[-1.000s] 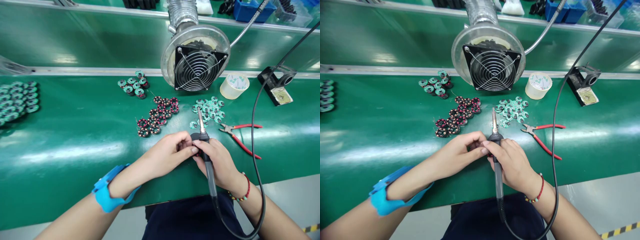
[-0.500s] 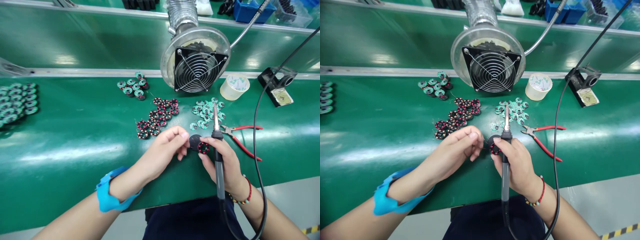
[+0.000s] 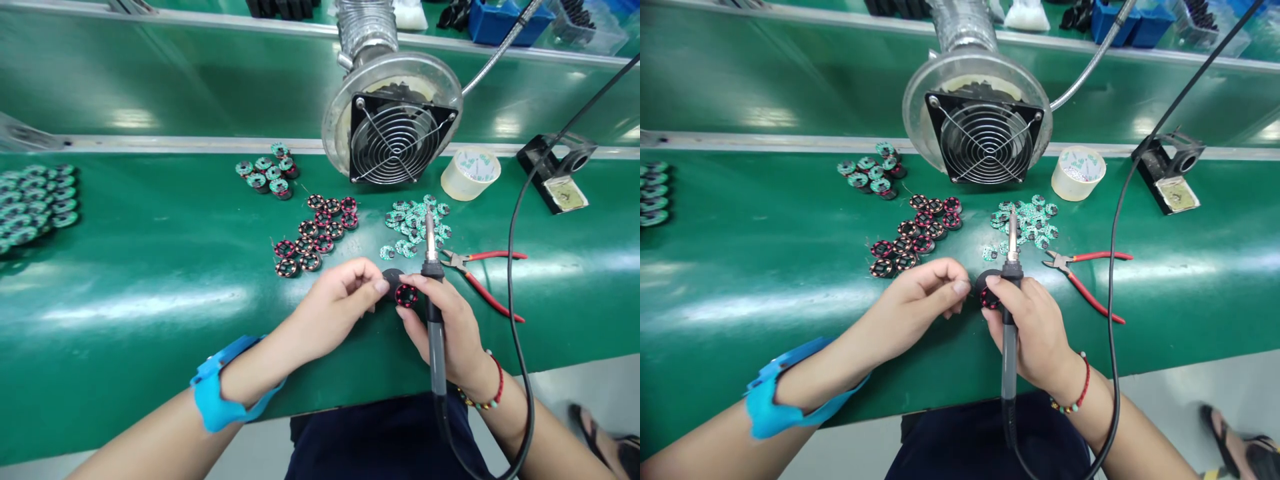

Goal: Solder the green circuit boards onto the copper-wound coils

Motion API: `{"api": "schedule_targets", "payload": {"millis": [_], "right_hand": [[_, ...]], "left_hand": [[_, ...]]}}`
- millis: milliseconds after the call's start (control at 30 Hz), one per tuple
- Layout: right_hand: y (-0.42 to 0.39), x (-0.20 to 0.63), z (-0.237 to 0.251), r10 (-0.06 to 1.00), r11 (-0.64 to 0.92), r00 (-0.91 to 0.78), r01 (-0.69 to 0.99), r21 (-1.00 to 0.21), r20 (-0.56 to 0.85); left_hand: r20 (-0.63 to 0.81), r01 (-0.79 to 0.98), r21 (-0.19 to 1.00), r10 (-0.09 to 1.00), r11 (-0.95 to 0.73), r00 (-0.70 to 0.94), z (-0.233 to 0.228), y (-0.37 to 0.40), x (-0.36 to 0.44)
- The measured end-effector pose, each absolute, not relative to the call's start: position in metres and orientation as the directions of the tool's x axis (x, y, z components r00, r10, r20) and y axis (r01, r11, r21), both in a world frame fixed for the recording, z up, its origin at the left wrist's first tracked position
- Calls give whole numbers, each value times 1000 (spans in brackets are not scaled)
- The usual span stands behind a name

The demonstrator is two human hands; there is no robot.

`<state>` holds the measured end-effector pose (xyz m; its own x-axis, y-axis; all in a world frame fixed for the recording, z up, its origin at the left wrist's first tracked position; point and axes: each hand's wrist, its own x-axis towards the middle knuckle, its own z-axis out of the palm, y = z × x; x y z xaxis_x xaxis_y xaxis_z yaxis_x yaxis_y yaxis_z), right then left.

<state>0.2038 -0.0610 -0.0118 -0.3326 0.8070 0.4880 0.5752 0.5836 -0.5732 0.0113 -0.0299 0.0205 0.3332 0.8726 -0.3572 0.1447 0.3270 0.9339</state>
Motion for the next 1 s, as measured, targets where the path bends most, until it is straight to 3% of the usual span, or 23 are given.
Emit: {"api": "schedule_targets", "payload": {"millis": [100, 233, 400, 500, 733, 867, 1000], "right_hand": [[-61, 203, -13, 813, 566, -285, 592, -573, 508], [-59, 198, -12, 808, 568, -269, 592, -572, 524], [-58, 195, -3, 808, 586, -358, 581, -565, 469], [-57, 211, 1, 797, 603, -457, 572, -556, 394], [-45, 300, -13, 899, 432, -389, 859, -274, 199], [-40, 334, -19, 928, 359, -329, 917, -177, 176], [-37, 338, -20, 920, 378, -358, 918, -119, 161]], "left_hand": [[-365, -8, 923, 885, 384, 290, 18, -32, 12], [-408, -195, 824, 796, 532, 446, 13, -41, 26], [-493, -309, 691, 739, 653, 459, 10, -43, 33], [-509, -304, 697, 747, 649, 427, 11, -38, 27], [-482, -151, 800, 771, 581, 417, 15, -35, 20], [-474, -166, 773, 731, 613, 491, 17, -36, 22], [-498, -223, 707, 697, 671, 517, 18, -37, 22]]}}
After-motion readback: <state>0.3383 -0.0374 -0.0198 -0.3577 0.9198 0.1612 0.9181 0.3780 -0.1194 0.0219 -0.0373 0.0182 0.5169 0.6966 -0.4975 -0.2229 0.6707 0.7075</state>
